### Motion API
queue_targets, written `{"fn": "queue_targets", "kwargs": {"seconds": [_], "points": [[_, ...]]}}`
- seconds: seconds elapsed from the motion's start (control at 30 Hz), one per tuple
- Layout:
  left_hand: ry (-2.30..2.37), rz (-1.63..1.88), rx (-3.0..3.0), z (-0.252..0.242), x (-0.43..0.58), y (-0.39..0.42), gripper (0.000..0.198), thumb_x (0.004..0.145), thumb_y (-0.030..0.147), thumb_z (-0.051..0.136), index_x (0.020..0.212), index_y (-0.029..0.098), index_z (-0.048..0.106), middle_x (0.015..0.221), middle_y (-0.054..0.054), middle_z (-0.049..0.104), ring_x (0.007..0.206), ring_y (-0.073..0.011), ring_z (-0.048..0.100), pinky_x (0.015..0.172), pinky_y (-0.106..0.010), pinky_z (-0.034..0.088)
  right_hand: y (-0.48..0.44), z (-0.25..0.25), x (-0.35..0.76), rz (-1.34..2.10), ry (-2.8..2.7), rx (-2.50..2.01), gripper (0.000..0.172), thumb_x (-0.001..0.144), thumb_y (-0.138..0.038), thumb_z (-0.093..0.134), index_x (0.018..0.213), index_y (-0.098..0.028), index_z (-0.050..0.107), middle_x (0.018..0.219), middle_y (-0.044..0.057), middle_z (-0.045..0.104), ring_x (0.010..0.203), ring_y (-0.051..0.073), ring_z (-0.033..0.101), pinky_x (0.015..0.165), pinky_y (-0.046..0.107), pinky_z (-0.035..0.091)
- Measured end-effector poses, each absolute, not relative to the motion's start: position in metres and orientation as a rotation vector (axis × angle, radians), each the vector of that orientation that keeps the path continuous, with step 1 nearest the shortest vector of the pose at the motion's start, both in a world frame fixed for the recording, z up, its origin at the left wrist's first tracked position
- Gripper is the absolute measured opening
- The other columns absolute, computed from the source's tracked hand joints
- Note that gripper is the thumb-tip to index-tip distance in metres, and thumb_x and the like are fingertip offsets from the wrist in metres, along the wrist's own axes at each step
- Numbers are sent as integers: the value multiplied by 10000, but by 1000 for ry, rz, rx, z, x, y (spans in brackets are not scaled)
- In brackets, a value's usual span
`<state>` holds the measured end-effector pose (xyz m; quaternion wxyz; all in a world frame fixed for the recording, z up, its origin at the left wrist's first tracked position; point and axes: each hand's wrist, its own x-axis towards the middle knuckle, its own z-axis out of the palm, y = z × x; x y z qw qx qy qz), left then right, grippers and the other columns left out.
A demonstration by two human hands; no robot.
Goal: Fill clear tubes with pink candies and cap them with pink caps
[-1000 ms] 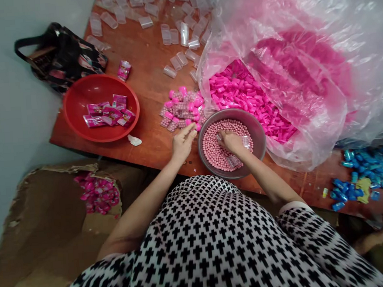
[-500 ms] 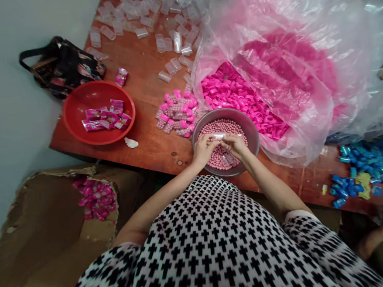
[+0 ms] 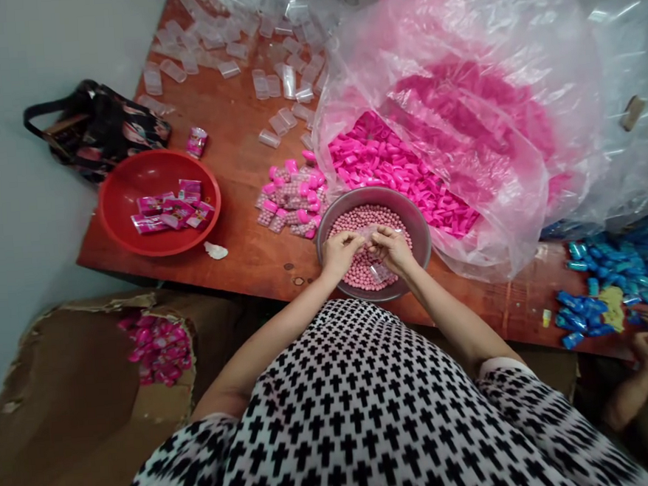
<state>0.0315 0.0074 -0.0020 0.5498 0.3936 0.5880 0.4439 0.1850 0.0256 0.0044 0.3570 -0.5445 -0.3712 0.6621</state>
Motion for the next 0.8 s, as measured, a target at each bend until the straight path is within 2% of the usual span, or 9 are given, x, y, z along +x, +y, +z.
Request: {"fn": "queue_targets", "kwargs": {"seconds": [0.1,0.17,0.23,0.3,0.43,0.5,0.63,0.7,0.8], "points": [[1356,1021,742,-3,26,10,224,675,351,664,627,137,621,567,12,609,520,-121,605,569,-266,542,34,12,187,1317,-1740,-1367,382,787,-384,629,1122,-207,583,1108,84,640,1032,224,579,886,402,486],[1360,966,724,-4,20,13,229,642,332,683,568,133,600,521,19,581,471,-106,576,529,-253,536,43,17,188,1086,-2271,-1173,373,841,-346,583,1178,-187,569,1217,116,595,1151,246,507,988,442,406],[1351,928,727,-5,14,17,221,626,316,689,553,130,595,519,20,576,464,-98,563,513,-249,535,56,19,189,903,-2617,-1012,359,890,-322,515,1202,-149,558,1219,145,588,1145,254,498,993,439,389],[1349,952,695,-6,8,20,189,608,300,702,642,126,636,594,13,611,503,-100,579,530,-259,548,69,14,188,699,-2824,-1009,347,917,-274,459,1205,-103,548,1171,176,597,1090,259,512,944,419,406],[1368,1041,609,-5,-9,20,351,572,314,744,860,125,673,734,-9,656,615,-121,623,594,-289,573,87,-7,176,413,-3120,-1178,297,920,-115,349,1060,-48,602,1002,212,626,959,260,540,830,396,411],[1364,1053,595,-3,-20,17,366,586,355,747,855,117,677,723,-10,655,630,-123,629,629,-297,581,87,-20,165,476,-3259,-1076,290,916,-92,341,1010,-41,610,974,213,631,933,250,549,810,379,408],[1384,1079,609,-1,-37,8,376,627,399,734,870,115,686,755,-22,673,645,-128,642,681,-312,588,72,-39,145,776,-3299,-767,248,891,-128,421,1054,-55,594,1038,190,630,950,224,567,844,341,410],[1416,1098,677,-2,-41,4,361,680,397,697,917,125,690,825,-42,690,693,-147,657,706,-323,586,64,-44,146,963,-3100,-924,287,849,-185,505,1099,-67,583,1047,169,636,934,218,584,835,325,427],[1482,1066,927,-2,-41,0,317,741,332,648,1002,157,694,1020,-76,692,839,-183,669,803,-344,560,54,-43,157,1298,-2515,-1197,405,815,-294,573,1177,-114,564,1065,119,652,917,200,609,831,317,463]]}}
